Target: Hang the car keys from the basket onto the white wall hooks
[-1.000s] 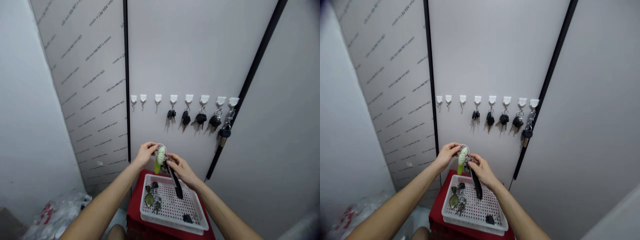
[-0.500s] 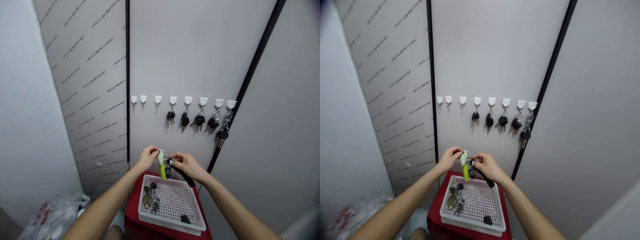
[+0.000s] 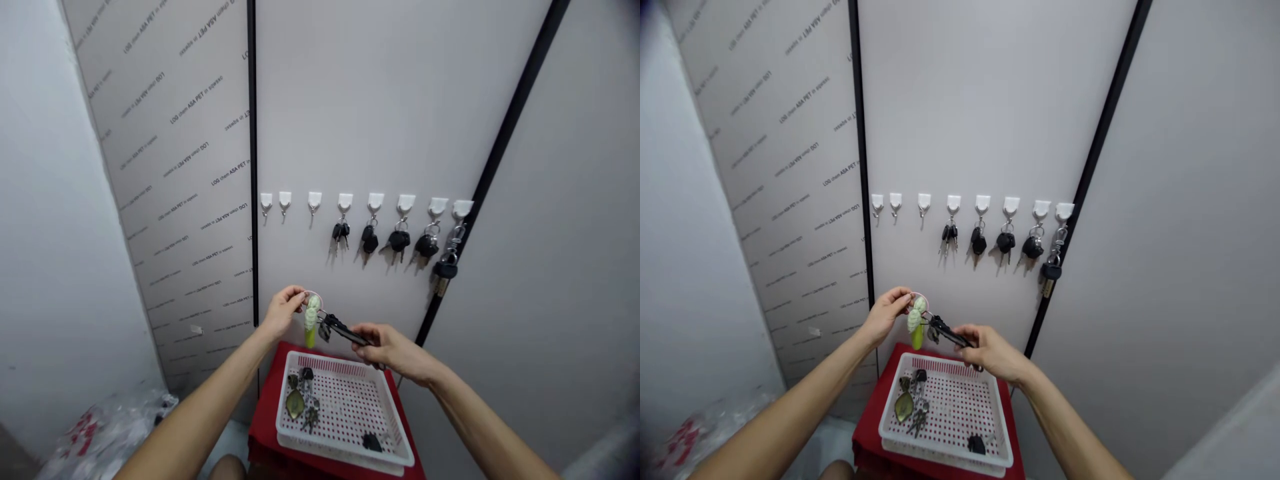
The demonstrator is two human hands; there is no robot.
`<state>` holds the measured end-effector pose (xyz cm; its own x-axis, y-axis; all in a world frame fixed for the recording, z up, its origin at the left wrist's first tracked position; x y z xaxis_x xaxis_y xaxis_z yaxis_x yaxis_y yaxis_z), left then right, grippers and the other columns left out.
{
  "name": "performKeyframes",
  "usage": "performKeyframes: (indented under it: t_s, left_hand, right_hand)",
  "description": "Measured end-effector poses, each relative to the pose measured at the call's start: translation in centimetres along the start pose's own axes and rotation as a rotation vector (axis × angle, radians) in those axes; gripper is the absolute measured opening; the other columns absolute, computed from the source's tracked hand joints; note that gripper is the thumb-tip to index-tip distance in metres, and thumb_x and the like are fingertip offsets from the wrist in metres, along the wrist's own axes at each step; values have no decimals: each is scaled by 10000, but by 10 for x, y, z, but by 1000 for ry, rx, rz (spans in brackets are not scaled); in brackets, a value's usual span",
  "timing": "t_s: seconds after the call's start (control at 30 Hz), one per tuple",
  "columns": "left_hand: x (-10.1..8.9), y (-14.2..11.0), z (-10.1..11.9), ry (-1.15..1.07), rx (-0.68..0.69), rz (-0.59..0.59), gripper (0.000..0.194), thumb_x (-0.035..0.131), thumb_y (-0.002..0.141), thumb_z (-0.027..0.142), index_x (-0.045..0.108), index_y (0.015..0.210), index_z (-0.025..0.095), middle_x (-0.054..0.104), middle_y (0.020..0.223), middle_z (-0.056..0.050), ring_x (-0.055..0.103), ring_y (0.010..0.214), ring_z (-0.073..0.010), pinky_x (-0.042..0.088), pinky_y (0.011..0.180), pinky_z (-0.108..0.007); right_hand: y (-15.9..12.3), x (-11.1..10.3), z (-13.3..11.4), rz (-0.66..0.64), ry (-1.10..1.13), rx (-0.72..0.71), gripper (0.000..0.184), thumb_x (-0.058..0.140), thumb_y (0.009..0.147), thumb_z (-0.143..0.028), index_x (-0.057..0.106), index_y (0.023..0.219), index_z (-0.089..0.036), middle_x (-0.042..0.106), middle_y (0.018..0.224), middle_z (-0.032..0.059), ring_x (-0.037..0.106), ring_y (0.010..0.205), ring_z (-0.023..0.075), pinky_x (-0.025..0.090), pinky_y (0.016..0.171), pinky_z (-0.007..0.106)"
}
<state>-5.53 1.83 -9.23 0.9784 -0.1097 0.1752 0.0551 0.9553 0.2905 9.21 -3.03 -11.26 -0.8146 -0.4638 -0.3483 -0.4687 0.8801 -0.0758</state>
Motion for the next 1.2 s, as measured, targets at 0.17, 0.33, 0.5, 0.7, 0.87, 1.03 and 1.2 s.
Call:
performKeyframes:
  t_s: [0.17, 0.33, 0.5, 0.7, 0.87, 1.03, 1.2]
  left_hand:
    - [-1, -2, -4, 47, -32, -87, 105, 473, 611, 233, 492, 648, 137, 510, 594, 23, 439, 538, -64, 348, 544, -187]
    - [31, -11, 1, 166, -3, -275, 158, 500, 592, 215, 514, 725, 130, 540, 729, -13, 466, 697, -97, 349, 674, -218]
    - [68, -16, 8, 190, 115, -297, 129, 459, 617, 189, 481, 726, 125, 484, 622, 16, 436, 581, -74, 351, 560, -196]
    - [52, 8, 42, 57, 185, -34, 136, 373, 682, 272, 405, 745, 156, 397, 541, 47, 372, 433, -37, 310, 414, -156]
    - [42, 35, 74, 135, 146, -68, 191, 349, 691, 337, 398, 687, 152, 333, 445, 67, 296, 351, -26, 223, 347, -148]
    - [38, 40, 85, 211, 136, -240, 255, 311, 701, 349, 422, 623, 133, 321, 416, 65, 272, 337, -22, 208, 350, -156]
    - [38, 39, 85, 238, 116, -277, 245, 293, 706, 327, 431, 658, 131, 336, 422, 64, 306, 335, -30, 241, 358, -160]
  right_hand:
    - [-16, -47, -26, 353, -265, -61, 204, 456, 614, -269, 536, 752, -143, 433, 464, -41, 370, 434, 59, 300, 439, 184]
    - [-6, -44, -61, 444, -297, -103, 167, 420, 608, -225, 533, 689, -133, 452, 419, -33, 411, 399, 64, 328, 409, 177]
    - [24, -25, -88, 436, -306, -158, 181, 386, 558, -125, 505, 695, -139, 418, 355, -61, 352, 298, 46, 260, 303, 155]
    - [45, -29, -142, 444, -93, -431, 94, 463, 579, -202, 470, 646, -135, 423, 402, -64, 385, 332, 41, 335, 354, 169]
    - [54, -42, -179, 590, -181, -568, 227, 534, 552, -274, 505, 737, -146, 509, 547, -30, 411, 377, 32, 335, 372, 166]
    - [71, -30, -176, 421, -54, -515, 190, 520, 571, -267, 493, 694, -125, 469, 447, -50, 384, 343, 29, 325, 348, 164]
    - [64, -47, -172, 629, 233, -605, 163, 523, 552, -225, 426, 661, -153, 412, 375, -92, 388, 329, 41, 307, 316, 149]
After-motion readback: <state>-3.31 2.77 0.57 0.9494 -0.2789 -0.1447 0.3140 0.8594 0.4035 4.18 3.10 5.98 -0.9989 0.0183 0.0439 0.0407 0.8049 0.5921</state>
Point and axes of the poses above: each hand's wrist, its own y-axis towards the middle knuckle, its own x-axis out of the palm, z = x × y, the point moved 9 cm from there along y, towards the middle knuckle
